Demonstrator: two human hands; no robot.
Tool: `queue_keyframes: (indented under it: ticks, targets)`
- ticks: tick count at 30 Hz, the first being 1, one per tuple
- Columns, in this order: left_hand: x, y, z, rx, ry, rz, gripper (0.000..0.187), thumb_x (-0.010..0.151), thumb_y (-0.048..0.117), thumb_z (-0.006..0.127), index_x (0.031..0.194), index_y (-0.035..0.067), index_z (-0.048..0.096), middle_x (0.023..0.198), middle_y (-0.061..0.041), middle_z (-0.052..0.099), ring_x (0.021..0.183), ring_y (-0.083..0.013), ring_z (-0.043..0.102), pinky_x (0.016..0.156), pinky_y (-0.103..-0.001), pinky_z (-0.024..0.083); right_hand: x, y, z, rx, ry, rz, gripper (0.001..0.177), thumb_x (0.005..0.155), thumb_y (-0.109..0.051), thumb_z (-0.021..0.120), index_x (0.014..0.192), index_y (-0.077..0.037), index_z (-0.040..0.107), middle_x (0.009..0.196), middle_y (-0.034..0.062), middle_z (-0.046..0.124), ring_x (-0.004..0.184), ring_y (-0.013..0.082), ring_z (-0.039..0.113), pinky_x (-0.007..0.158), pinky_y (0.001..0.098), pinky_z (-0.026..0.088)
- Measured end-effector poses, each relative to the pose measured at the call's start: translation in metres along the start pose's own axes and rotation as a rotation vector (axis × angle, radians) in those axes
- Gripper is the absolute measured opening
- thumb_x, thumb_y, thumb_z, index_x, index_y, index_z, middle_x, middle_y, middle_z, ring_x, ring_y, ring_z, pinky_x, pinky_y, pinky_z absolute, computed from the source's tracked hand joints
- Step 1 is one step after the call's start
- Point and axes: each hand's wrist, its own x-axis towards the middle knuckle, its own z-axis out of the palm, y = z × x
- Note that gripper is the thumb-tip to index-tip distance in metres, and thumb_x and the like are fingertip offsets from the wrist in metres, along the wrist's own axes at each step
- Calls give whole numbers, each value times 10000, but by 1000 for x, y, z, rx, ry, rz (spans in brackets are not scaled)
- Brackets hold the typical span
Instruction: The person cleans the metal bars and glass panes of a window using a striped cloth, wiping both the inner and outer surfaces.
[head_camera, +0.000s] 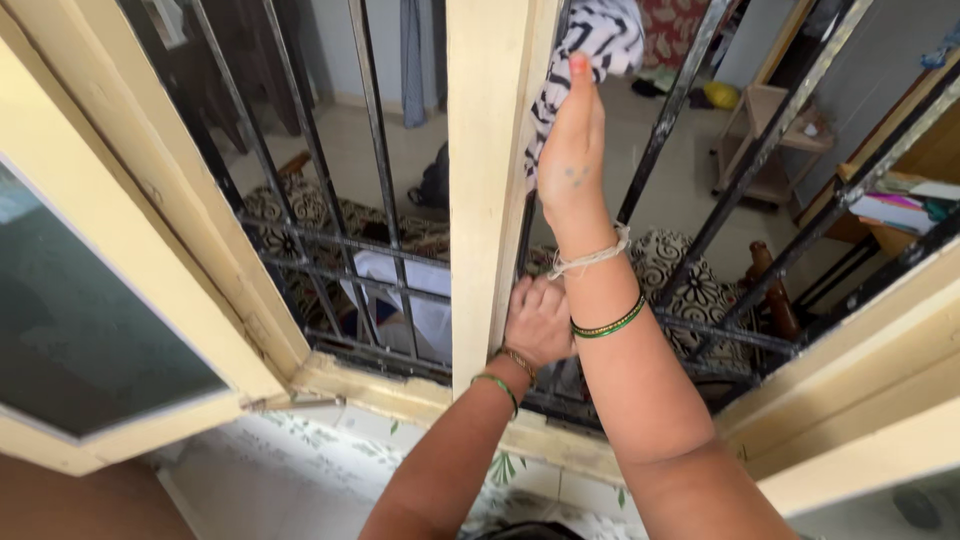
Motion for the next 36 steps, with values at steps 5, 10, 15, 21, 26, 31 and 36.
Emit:
queue_keyframes:
  ticks: [5,10,15,21,26,31,36]
  targets:
    - [-4,-3,14,-2,-111,-13,655,845,599,557,1396,244,589,1492,-59,530,1369,-282,428,1141,-523,241,-81,15,-22,-472,66,471,587,1128,-408,329,1056,86,639,952,309,549,882,311,507,821,411,415]
    - [3,-3,5,13,-205,-6,674,885,547,572,1491,253,537,1555,-42,485,1396,-285,370,1129,-569,222,-96,-1,-26,-1030,73,-539,212,1037,-104,613,1168,62,604,1345,392,412,1255,448,414,1046,494,343]
    - [-17,27,-47,-218,20,-166,715,947,509,630,1514,114,449,1611,-97,423,1538,-351,306,1294,-568,170,-35,-35,-18,-591,48,-451,430,1090,-152,632,1442,-16,426,1345,144,482,1247,283,487,1133,369,381]
    - [-35,-14,-80,-127,293,-225,988,886,836,442,1536,94,388,1654,-139,312,1566,-394,143,1241,-654,-25,-55,11,5,-674,131,-530,384,1170,-140,503,1520,-4,420,1579,201,374,1493,358,360,1287,382,253]
    - [-40,-61,-79,-21,205,-39,1175,842,958,331,1625,82,306,1695,-162,239,1599,-365,154,1257,-637,3,-136,23,-22,-961,31,-417,309,1058,-127,525,1263,104,514,1441,276,483,1372,450,444,1209,524,305]
    - [-55,-67,-66,-22,192,-20,1128,892,916,337,1621,55,304,1694,-175,222,1589,-362,150,1240,-640,3,-183,-1,-42,-1118,-158,-219,214,925,-157,669,1019,34,640,1121,182,583,1112,360,556,1021,518,367]
    - [-60,-66,-65,58,189,-12,780,1032,488,636,1613,66,330,1713,-142,209,1617,-349,132,1268,-651,46,-148,-33,-33,-814,-83,-393,160,935,-94,693,1001,-9,574,1223,241,532,1233,381,518,1106,470,421]
